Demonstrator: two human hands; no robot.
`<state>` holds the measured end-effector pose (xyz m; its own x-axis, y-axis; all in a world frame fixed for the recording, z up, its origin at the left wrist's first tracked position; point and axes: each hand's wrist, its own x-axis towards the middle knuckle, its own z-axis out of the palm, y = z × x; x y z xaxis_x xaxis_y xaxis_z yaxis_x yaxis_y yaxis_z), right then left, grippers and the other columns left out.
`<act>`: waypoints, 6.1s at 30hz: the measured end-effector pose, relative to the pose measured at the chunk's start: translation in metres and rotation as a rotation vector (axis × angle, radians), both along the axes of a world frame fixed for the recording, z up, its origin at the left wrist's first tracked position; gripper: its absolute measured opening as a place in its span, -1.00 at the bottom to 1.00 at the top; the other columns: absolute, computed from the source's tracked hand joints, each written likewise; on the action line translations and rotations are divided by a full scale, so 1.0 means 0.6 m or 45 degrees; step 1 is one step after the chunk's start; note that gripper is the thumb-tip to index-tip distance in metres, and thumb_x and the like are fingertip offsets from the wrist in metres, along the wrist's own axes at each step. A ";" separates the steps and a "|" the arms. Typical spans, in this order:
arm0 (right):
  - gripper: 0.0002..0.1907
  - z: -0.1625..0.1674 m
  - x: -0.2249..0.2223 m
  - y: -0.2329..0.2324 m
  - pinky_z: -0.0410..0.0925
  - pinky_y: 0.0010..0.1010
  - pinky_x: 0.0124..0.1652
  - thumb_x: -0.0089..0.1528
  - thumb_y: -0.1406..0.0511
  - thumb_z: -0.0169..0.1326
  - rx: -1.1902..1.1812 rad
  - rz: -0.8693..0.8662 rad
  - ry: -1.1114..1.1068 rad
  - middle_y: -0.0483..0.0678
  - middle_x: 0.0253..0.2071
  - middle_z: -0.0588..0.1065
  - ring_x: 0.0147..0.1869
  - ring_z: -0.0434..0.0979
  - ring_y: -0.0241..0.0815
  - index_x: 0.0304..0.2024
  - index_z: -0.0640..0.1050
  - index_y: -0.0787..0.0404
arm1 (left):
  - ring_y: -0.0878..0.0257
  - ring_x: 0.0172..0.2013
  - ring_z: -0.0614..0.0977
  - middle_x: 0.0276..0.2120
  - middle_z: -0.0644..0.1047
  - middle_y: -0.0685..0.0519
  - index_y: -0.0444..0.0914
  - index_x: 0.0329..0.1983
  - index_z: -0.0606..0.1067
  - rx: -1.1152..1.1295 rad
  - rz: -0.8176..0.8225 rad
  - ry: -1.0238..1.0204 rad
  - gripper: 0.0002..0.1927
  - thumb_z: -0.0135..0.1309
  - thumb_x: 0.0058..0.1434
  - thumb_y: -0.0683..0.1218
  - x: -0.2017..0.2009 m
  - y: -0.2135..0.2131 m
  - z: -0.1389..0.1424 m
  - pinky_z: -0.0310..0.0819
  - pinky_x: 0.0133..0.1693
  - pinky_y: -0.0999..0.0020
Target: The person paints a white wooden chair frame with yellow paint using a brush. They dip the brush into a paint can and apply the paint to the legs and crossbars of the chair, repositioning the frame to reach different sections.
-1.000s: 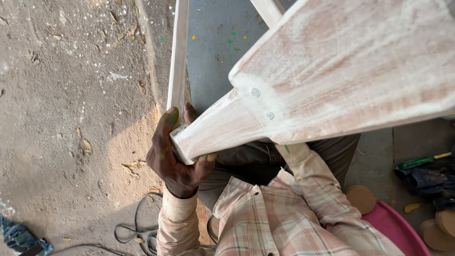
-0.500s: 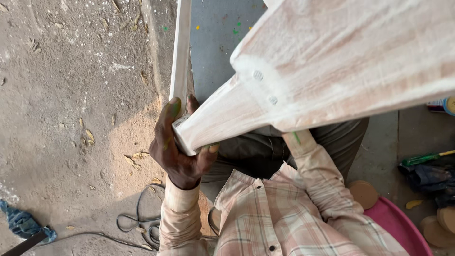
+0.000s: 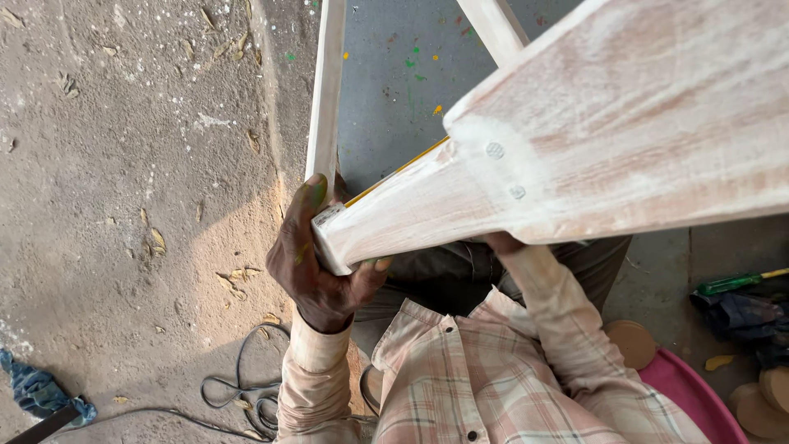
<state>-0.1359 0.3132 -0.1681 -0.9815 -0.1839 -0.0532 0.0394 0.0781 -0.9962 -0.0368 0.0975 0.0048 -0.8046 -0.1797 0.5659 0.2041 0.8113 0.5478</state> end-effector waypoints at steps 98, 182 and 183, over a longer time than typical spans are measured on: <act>-0.74 -0.002 0.100 -0.041 0.54 -0.41 -0.23 0.41 0.22 0.12 0.111 0.394 0.448 0.07 -0.23 0.62 -0.22 0.67 -0.16 -0.05 0.58 0.33 | 0.03 0.04 0.76 0.15 0.58 -0.19 -0.40 0.44 0.27 0.178 0.039 -0.040 -0.09 -0.03 0.43 0.44 0.012 -0.008 0.000 0.72 0.03 0.29; -0.74 -0.045 -0.012 -0.029 0.49 -0.41 -0.39 0.31 0.20 0.17 0.036 0.438 0.149 0.00 -0.39 0.61 -0.41 0.60 -0.20 -0.15 0.66 0.28 | -0.07 0.03 0.73 0.12 0.58 -0.31 -0.44 0.34 0.37 0.087 -0.031 -0.031 -0.06 0.01 0.31 0.47 0.023 -0.010 -0.014 0.68 0.08 0.16; -0.74 -0.047 -0.006 -0.025 0.49 -0.41 -0.38 0.31 0.20 0.17 0.045 0.423 0.189 0.00 -0.39 0.61 -0.41 0.61 -0.19 -0.15 0.66 0.28 | -0.06 0.02 0.74 0.11 0.58 -0.31 -0.44 0.33 0.37 0.089 -0.031 -0.037 -0.06 0.01 0.31 0.47 0.023 -0.009 -0.013 0.68 0.07 0.17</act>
<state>-0.1397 0.2983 -0.1960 -0.8662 -0.4944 0.0732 -0.1384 0.0965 -0.9857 -0.0228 0.0918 -0.0033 -0.8253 -0.1978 0.5290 0.2066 0.7660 0.6088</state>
